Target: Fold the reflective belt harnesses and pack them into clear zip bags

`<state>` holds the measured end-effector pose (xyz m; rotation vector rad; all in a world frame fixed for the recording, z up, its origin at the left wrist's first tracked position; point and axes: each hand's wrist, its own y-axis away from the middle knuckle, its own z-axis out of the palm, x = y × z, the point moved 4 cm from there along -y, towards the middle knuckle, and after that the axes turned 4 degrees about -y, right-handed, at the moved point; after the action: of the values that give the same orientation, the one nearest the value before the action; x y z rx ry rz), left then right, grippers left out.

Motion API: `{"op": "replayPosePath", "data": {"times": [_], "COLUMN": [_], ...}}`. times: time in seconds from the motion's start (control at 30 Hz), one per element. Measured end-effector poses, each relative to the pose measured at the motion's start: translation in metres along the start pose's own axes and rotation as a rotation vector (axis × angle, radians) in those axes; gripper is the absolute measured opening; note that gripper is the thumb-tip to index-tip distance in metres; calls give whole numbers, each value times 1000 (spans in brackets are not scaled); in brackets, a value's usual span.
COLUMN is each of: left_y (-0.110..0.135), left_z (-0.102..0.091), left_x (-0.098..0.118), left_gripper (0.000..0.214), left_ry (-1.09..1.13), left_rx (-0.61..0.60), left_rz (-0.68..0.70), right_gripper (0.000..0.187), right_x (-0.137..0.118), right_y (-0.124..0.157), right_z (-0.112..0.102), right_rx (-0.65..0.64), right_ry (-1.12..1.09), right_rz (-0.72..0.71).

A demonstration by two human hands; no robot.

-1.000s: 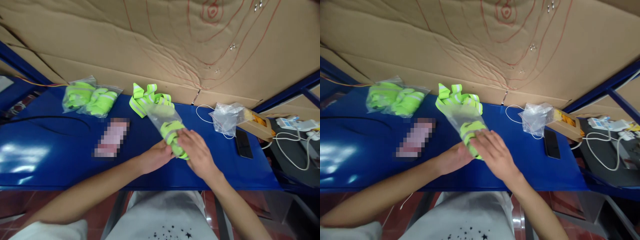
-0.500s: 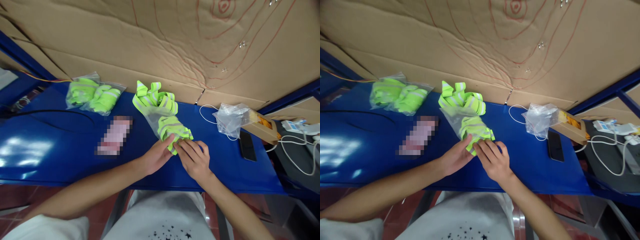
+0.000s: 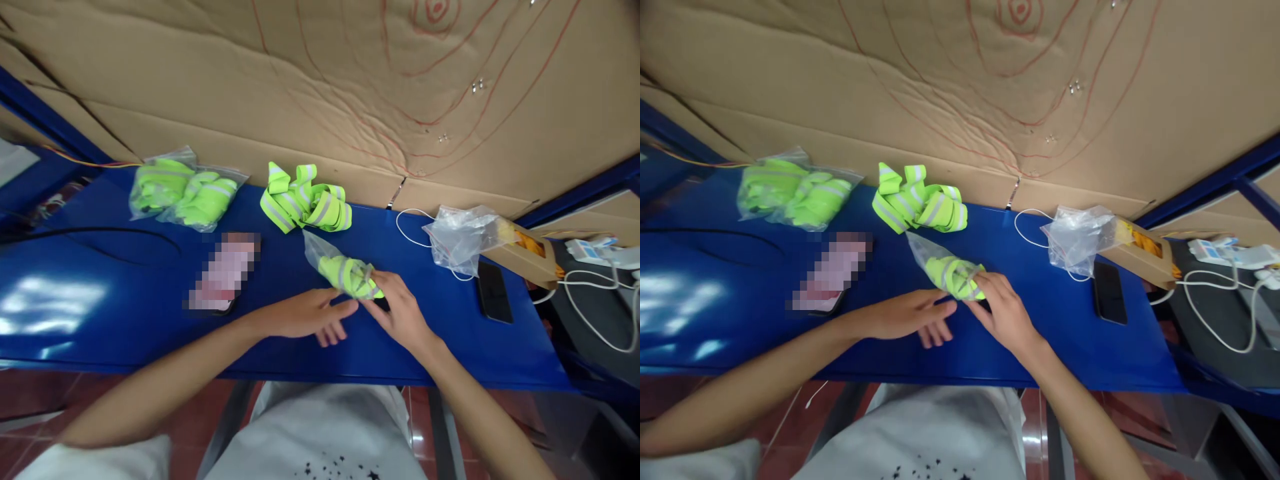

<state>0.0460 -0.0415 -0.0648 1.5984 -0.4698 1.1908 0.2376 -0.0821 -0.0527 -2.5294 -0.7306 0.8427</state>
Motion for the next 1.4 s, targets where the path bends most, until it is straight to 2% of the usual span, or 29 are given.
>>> {"op": "replayPosePath", "data": {"times": [0.07,0.1,0.17,0.23,0.3,0.33,0.4,0.5,0.63,0.8,0.9,1.0,1.1,1.17,1.23,1.3,1.4], "left_y": [21,29,37,29,9,-1,-16,-23,-25,-25,-24,-25,-24,-19,-12,-7,-5], "left_z": [1,1,-1,-2,-4,-6,-10,-9,-5,-11,-12,-8,-6,-8,-11,-12,0], "left_x": [16,27,45,50,43,38,29,26,31,30,28,29,32,33,34,35,37], "left_gripper": [65,55,44,74,103,108,106,101,100,99,102,96,96,106,116,118,103], "left_ry": [-336,-485,-810,-1136,-1351,-1397,-1426,-1429,-1403,-1196,-1125,-1071,-1096,-1141,-1191,-1254,-1395], "left_rx": [28,96,337,551,586,569,538,530,457,363,383,436,457,473,504,549,597], "left_rz": [96,214,445,554,529,507,486,531,573,551,529,516,486,420,292,141,63], "right_gripper": [33,28,23,23,32,36,41,45,44,41,30,21,25,23,24,27,39], "right_x": [4,4,2,-1,-3,-3,-4,-3,-1,6,6,2,-2,-4,-5,-10,-21], "right_y": [11,16,24,28,29,29,28,28,23,13,5,-3,-8,-7,-2,5,13], "right_z": [-2,-2,-3,-4,-6,-8,-11,-11,-8,-10,-6,5,14,11,4,1,4], "right_rx": [-57,-85,-113,-136,-161,-170,-180,-218,-236,-262,-149,-14,11,32,-11,-149,-365], "right_ry": [5,31,96,124,125,113,51,-78,-127,-125,-131,-124,-132,-163,-258,-347,-325], "right_rz": [-93,-156,-255,-271,-228,-200,-143,-118,-194,-249,-261,-252,-225,-157,-47,20,-3]}}
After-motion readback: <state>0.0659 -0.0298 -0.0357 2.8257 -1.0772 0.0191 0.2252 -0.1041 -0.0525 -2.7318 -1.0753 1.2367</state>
